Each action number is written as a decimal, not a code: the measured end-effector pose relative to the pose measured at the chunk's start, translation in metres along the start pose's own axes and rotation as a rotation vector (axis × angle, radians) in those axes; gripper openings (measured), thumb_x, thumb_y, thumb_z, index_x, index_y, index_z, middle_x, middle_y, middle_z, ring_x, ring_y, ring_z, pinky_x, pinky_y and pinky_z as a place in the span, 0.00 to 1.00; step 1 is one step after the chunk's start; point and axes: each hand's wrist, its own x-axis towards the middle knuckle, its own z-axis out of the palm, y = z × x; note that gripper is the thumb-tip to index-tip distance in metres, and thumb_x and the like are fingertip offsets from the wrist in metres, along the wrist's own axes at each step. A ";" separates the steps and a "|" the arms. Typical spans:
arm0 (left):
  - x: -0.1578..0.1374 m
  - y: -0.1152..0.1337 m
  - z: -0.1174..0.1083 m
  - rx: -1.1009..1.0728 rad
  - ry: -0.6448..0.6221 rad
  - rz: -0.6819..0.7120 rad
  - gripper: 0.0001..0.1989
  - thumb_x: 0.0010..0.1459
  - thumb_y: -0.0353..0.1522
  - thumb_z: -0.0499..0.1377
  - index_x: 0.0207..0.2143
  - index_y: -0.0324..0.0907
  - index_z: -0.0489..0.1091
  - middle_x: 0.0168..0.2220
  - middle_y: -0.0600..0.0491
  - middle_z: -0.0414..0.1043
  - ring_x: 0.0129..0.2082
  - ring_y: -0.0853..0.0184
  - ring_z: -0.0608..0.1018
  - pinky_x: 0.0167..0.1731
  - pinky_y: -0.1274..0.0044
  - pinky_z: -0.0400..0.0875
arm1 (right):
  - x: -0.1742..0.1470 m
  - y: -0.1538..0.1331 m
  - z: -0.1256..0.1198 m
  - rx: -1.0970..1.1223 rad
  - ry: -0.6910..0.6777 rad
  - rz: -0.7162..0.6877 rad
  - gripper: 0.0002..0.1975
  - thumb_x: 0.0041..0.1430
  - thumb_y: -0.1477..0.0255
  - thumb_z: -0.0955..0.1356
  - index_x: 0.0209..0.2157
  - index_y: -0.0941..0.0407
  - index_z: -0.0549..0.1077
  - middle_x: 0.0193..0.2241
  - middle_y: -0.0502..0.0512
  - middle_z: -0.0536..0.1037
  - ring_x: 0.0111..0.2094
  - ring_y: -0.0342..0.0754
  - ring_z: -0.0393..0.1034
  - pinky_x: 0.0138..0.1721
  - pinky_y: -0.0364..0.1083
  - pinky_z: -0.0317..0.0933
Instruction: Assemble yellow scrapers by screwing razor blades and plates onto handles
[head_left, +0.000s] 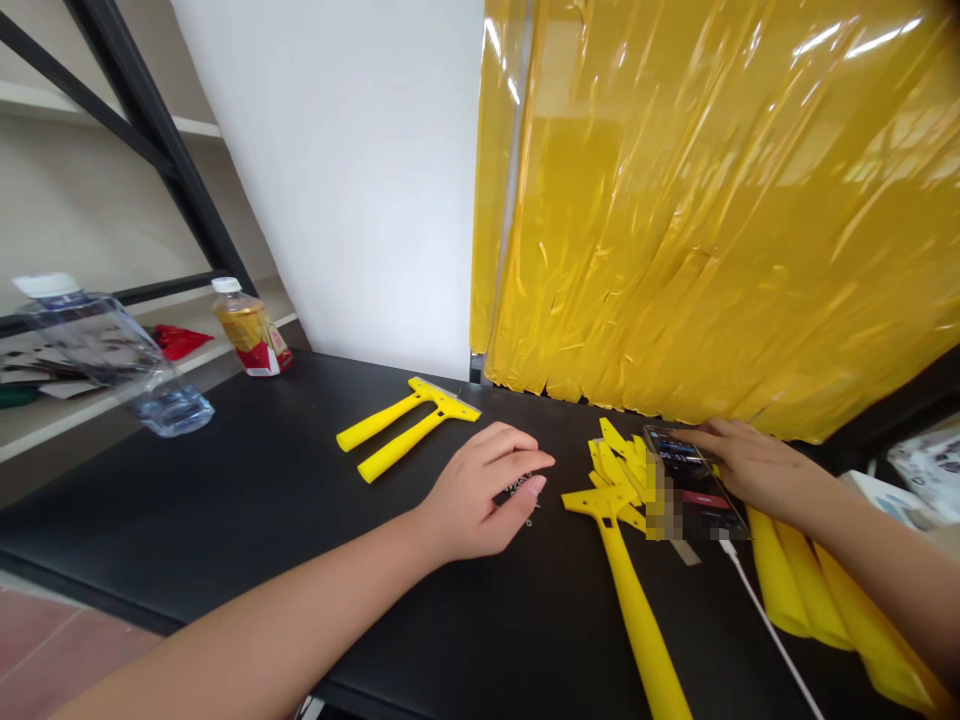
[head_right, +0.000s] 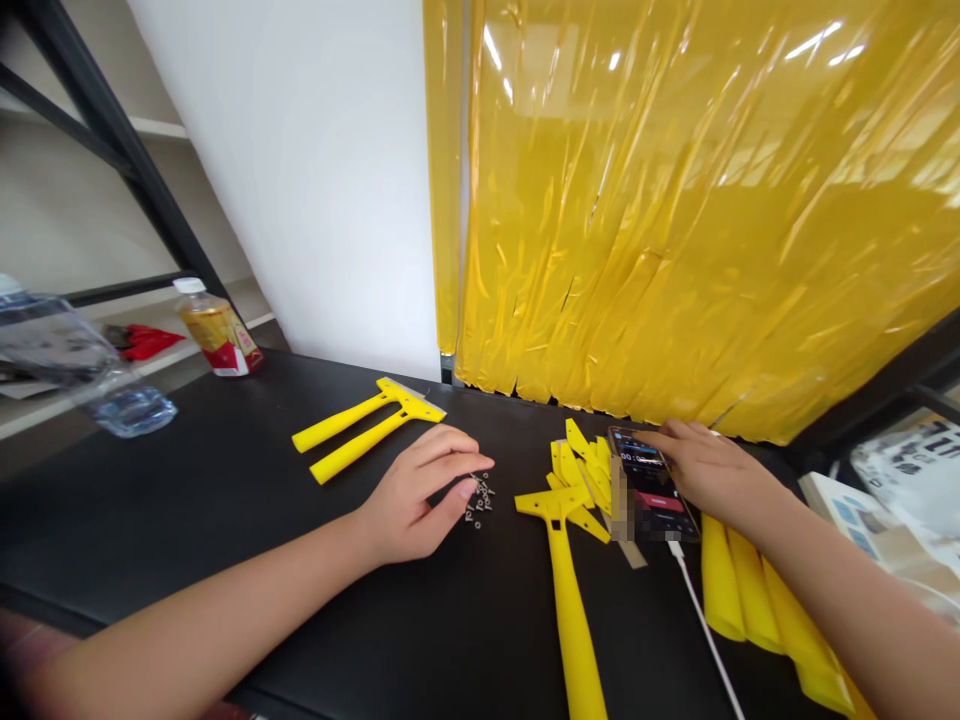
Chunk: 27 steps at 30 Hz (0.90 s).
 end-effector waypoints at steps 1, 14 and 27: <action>0.000 0.000 0.000 0.000 0.002 0.000 0.16 0.65 0.25 0.59 0.54 0.41 0.75 0.46 0.43 0.76 0.45 0.59 0.76 0.47 0.64 0.74 | 0.001 -0.001 -0.001 0.005 0.002 0.009 0.34 0.56 0.82 0.62 0.63 0.55 0.74 0.49 0.64 0.78 0.54 0.58 0.73 0.57 0.51 0.63; 0.001 0.006 0.001 -0.064 -0.005 -0.057 0.15 0.66 0.25 0.59 0.53 0.42 0.75 0.44 0.44 0.77 0.44 0.58 0.76 0.46 0.64 0.74 | -0.030 -0.113 -0.041 0.088 0.035 0.208 0.19 0.68 0.49 0.62 0.36 0.46 0.76 0.27 0.50 0.80 0.30 0.53 0.77 0.29 0.48 0.59; 0.003 -0.001 -0.001 -0.160 0.130 -0.426 0.10 0.73 0.32 0.56 0.44 0.43 0.79 0.43 0.48 0.78 0.45 0.62 0.79 0.49 0.69 0.73 | -0.017 -0.089 -0.022 0.101 0.011 0.281 0.12 0.63 0.57 0.66 0.34 0.49 0.76 0.30 0.53 0.81 0.34 0.56 0.78 0.33 0.49 0.59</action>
